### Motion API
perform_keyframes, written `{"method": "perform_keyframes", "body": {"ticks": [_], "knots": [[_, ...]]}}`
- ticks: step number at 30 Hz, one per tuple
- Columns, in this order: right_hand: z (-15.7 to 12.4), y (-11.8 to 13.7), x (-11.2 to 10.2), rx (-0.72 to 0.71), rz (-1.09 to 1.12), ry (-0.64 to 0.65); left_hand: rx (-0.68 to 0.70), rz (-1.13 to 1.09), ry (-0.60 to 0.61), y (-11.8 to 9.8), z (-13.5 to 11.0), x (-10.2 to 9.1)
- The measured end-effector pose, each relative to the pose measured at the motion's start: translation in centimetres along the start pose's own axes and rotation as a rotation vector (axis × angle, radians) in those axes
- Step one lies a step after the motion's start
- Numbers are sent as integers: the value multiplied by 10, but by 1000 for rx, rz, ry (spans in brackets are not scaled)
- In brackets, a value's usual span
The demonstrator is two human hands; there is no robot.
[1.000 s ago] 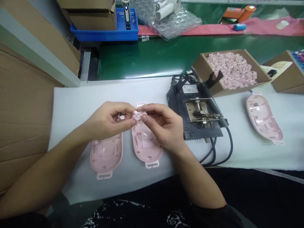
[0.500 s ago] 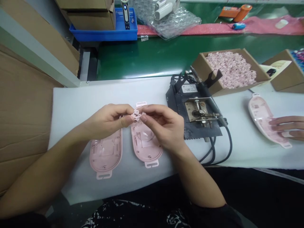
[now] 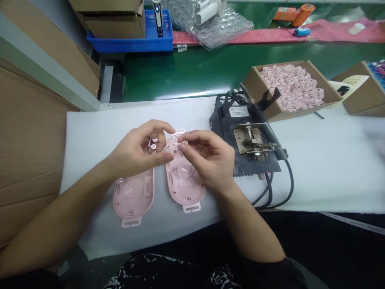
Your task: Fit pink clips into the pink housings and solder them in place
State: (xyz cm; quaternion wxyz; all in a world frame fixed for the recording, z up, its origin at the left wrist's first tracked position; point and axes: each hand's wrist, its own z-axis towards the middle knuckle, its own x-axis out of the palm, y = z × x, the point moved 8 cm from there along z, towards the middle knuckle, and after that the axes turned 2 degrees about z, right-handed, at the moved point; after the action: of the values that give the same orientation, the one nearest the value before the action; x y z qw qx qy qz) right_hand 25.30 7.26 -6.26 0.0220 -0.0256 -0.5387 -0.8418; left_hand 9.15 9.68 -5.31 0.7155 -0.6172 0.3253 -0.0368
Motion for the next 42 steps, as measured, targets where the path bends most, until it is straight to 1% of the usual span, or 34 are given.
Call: {"method": "perform_keyframes", "body": {"ticks": [3,6,8,11,12,14,17,18,20,22,24,27,28,30,33,35,39,42], "knots": [[1,0,1,-1,34,14,61,103,-101,-4,0,-5],[2,0,3,-6,39,30,172,183,-181,-13,-2,-8],[2,1,3,-13,19,26,235,220,-211,-18,-4,-10],[2,2,3,-18,13,21,270,233,-220,-21,-5,-11],[2,2,2,-20,15,18,264,216,-216,-21,-6,-11],[2,3,1,-23,12,-1,202,128,-211,-16,-5,-13],[2,2,-1,-17,-12,-35,68,-154,-211,-3,-3,-18],[2,2,-2,-16,-16,-41,31,-274,-177,0,-1,-16],[2,2,-1,-27,-9,-40,-43,-481,-42,5,2,-6],[2,4,0,-47,14,-32,-141,-564,95,9,1,6],[2,5,1,-71,50,-13,-202,-506,170,8,-1,14],[2,6,1,-95,82,9,-185,-330,194,2,-3,18],[2,6,1,-98,75,12,-170,-287,178,0,-4,17],[2,5,0,-100,43,8,-153,-239,108,-1,-3,12],[1,3,-1,-102,17,13,-141,-230,26,0,-3,4],[1,3,1,-98,19,41,-144,-215,18,1,-3,1],[-1,3,8,-86,25,99,-170,-180,47,5,-3,2],[-1,6,7,-101,13,65,-171,-204,31,8,-3,3]]}}
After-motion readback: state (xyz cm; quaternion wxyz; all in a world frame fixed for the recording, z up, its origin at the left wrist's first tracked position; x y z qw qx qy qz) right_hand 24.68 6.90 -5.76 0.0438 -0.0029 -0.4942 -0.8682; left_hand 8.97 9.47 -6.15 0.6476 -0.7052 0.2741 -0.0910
